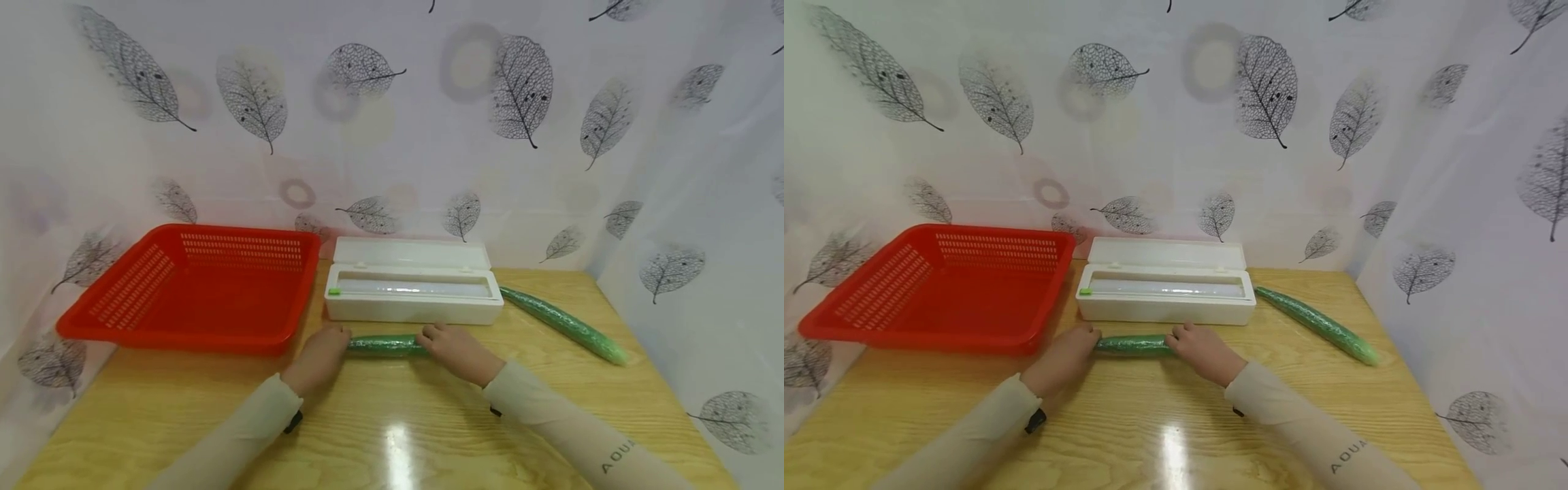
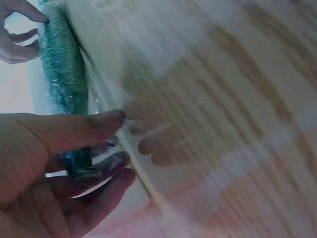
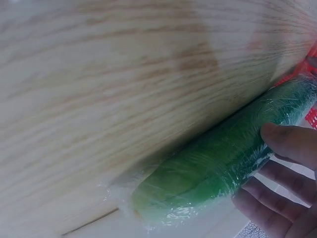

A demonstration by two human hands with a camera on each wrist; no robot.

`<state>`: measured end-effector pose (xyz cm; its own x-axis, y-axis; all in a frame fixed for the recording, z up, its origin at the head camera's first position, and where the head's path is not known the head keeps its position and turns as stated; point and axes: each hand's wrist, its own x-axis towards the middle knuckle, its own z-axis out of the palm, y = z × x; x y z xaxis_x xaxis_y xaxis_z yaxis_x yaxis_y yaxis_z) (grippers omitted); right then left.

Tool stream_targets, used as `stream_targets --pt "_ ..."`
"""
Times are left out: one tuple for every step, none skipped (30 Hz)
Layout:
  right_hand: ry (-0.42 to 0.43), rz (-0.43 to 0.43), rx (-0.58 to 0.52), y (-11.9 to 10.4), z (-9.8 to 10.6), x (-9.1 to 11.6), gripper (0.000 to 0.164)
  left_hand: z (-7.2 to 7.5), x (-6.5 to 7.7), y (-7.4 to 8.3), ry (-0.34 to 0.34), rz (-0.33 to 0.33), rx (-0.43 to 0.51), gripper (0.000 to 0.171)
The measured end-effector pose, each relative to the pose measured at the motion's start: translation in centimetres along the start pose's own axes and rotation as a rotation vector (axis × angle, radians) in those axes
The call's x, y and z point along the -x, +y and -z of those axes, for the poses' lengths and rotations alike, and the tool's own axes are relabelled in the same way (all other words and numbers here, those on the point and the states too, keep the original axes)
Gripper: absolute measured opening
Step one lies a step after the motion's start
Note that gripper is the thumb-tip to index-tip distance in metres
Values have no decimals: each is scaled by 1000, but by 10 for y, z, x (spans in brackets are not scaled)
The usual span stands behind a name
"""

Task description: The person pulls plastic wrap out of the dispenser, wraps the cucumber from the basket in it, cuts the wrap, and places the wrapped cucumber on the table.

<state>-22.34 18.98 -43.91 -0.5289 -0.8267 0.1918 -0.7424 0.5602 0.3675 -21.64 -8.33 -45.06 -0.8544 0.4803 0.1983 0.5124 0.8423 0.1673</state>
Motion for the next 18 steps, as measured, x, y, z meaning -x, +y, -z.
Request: stream_targets --pt "-2 2 -1 0 0 0 25 -1 -1 -1 -11 -7 -5 9" --pt "-3 0 -4 0 1 1 25 -1 -3 -1 -19 -11 -20 9" --pt "-9 -4 -9 0 1 1 25 -1 -4 -1 -25 -12 -33 8" --pt "-12 -7 -13 0 1 1 25 -2 -5 -1 -28 -15 -52 8" --pt "-15 -11 -17 0 1 1 26 -2 -6 -1 -24 -18 -71 8" --pt "-16 -15 -19 0 1 1 26 -2 -7 -1 -14 -25 -95 8" --pt "-18 -18 -19 0 1 1 27 -3 -8 -1 0 -35 -121 9" --pt "-19 -20 -18 0 1 1 27 -3 -8 -2 14 -45 -143 11" --pt "-17 -21 -14 -1 1 1 28 -4 -9 -2 29 -53 -165 12" --pt "-13 -21 -11 -1 0 1 28 -5 -9 -2 43 -64 -189 14" --pt "-11 -20 -7 -1 0 1 28 -6 -10 -3 51 -72 -198 15" --pt "-9 -18 -3 -1 0 1 29 -7 -10 -3 55 -81 -201 16" --pt "-6 -17 2 -1 0 1 29 -8 -10 -3 46 -83 -185 17" --pt "-5 -16 7 -1 0 1 29 -8 -10 -4 27 -82 -164 17" --pt "-4 -15 8 -1 0 1 29 -8 -9 -4 10 -84 -159 18" --pt "-3 -13 10 -1 -1 1 29 -8 -9 -4 -14 -81 -116 19" --pt "-4 -12 14 -1 -1 1 29 -7 -8 -4 -38 -77 -74 19" --pt "-9 -12 18 -1 -1 1 29 -5 -9 -4 -60 -63 -21 19"
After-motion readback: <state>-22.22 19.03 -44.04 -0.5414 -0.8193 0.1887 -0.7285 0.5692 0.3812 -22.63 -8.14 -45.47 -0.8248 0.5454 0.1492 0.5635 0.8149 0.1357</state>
